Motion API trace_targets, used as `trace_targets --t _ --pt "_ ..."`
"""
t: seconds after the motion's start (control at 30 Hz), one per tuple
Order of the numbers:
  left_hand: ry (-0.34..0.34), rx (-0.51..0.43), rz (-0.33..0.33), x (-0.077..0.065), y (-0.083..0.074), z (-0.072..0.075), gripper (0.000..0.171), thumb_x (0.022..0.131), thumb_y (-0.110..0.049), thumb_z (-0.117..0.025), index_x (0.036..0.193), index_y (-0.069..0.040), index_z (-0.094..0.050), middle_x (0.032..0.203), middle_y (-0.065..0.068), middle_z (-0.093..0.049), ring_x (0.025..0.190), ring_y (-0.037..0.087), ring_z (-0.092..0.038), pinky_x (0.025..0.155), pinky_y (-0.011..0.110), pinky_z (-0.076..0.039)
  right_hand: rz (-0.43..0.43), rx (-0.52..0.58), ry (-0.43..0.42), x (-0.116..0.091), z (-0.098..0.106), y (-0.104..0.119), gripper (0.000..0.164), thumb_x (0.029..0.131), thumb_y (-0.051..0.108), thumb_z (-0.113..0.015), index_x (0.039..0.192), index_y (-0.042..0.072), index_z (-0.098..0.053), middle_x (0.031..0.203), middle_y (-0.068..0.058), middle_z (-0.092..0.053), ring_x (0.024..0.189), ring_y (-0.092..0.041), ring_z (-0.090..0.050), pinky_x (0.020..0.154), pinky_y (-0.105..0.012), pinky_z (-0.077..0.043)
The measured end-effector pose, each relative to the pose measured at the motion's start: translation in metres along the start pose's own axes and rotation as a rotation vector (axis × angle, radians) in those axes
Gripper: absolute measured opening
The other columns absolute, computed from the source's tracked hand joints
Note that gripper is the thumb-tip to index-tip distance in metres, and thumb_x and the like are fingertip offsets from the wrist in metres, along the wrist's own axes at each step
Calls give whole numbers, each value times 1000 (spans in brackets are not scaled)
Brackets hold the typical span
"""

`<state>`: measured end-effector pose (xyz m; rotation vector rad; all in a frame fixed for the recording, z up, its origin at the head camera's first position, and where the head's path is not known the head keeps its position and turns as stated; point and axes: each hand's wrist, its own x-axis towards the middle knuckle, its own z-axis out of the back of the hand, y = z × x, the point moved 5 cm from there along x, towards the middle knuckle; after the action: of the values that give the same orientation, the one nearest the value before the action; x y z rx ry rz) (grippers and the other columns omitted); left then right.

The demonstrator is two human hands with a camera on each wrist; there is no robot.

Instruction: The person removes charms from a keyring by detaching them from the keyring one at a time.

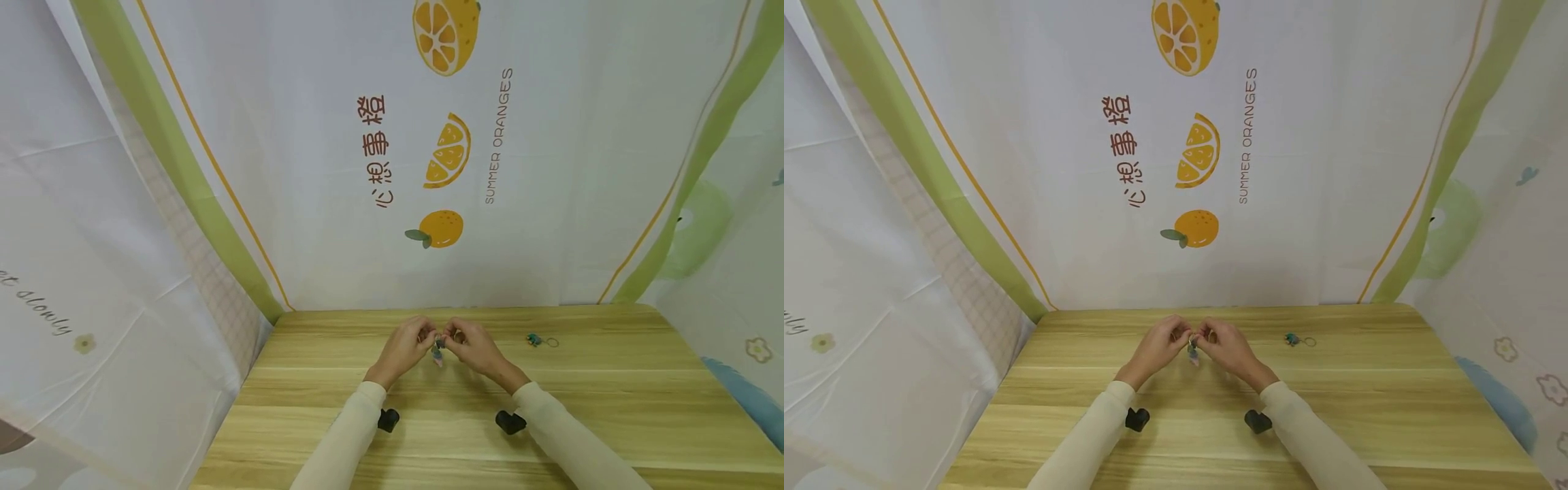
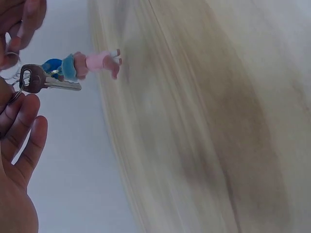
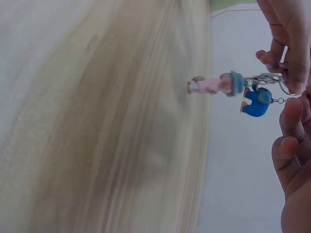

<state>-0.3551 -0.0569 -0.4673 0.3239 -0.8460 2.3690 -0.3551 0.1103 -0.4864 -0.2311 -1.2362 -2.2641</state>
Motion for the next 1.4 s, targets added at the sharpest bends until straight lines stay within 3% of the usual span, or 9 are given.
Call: trace_targets --t 0.53,0.77,1.4 --pt "-28 1 -11 -2 6 4 10 107 -13 -65 111 -8 -73 98 2 -72 83 10 -66 75 21 -57 18 -6 -42 0 4 2 8 108 18 -66 105 11 -70 92 -2 -68 52 -4 -51 46 -27 -47" --pt "-36 3 -17 -3 5 5 9 107 -12 -65 111 -8 -73 98 2 -72 83 9 -66 75 21 -58 29 -57 -69 -2 10 0 5 105 18 -71 103 13 -72 91 3 -70 65 -1 -53 56 -25 -47" --pt "-38 8 5 -5 8 7 11 107 -15 -66 111 -7 -74 98 2 -73 84 9 -66 75 21 -58 -34 -142 -94 -14 28 -19 8 103 16 -72 105 10 -76 88 5 -71 64 -3 -53 57 -25 -46"
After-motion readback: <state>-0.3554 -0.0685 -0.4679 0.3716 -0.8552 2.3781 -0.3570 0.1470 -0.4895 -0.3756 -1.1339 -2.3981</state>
